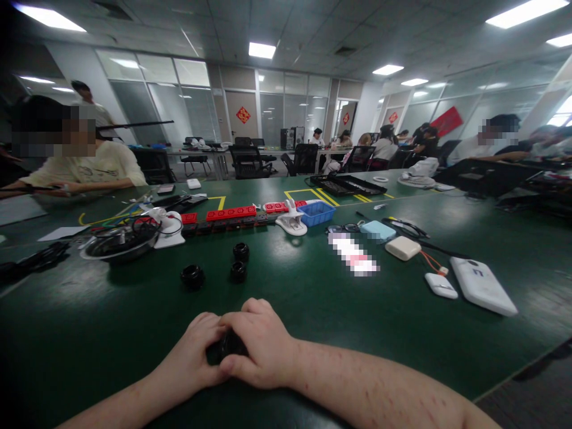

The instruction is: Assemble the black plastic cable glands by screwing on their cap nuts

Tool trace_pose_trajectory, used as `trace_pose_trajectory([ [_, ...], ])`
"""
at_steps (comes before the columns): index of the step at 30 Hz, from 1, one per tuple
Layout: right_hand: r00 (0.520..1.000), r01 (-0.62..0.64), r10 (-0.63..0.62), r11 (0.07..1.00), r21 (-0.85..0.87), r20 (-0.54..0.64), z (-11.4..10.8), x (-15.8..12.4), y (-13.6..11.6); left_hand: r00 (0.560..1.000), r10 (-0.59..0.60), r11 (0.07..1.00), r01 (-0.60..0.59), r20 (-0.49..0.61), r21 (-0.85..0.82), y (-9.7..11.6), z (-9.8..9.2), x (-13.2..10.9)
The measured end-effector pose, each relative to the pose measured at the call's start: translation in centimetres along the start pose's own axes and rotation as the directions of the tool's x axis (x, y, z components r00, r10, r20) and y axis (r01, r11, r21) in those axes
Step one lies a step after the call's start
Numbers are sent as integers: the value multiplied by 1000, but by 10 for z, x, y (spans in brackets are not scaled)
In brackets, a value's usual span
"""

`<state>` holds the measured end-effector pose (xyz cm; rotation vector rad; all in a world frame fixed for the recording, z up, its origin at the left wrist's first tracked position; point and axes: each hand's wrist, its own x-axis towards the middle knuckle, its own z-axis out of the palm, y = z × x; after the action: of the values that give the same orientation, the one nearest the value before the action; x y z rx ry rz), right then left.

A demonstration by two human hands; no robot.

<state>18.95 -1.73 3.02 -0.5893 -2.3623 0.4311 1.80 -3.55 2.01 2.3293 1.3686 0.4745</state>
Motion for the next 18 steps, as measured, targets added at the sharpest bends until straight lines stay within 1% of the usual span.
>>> trace_pose_trajectory([
  [3,999,19,-18,999,-32,27,2,1,-2,1000,-27,1000,27,0,0,-3,2,0],
  [6,995,61,-54,995,-78,80,3,3,-3,998,-53,999,53,-28,1,-5,5,1],
  [8,992,91,-78,989,-120,103,3,3,-5,998,-38,999,38,-42,-2,-5,7,1],
  [13,985,159,-138,962,-224,108,6,4,-9,999,20,1000,-21,-36,-14,-6,10,2],
  [18,973,215,-187,944,-252,133,11,2,-10,1000,23,1000,-23,-15,5,-5,8,2],
])
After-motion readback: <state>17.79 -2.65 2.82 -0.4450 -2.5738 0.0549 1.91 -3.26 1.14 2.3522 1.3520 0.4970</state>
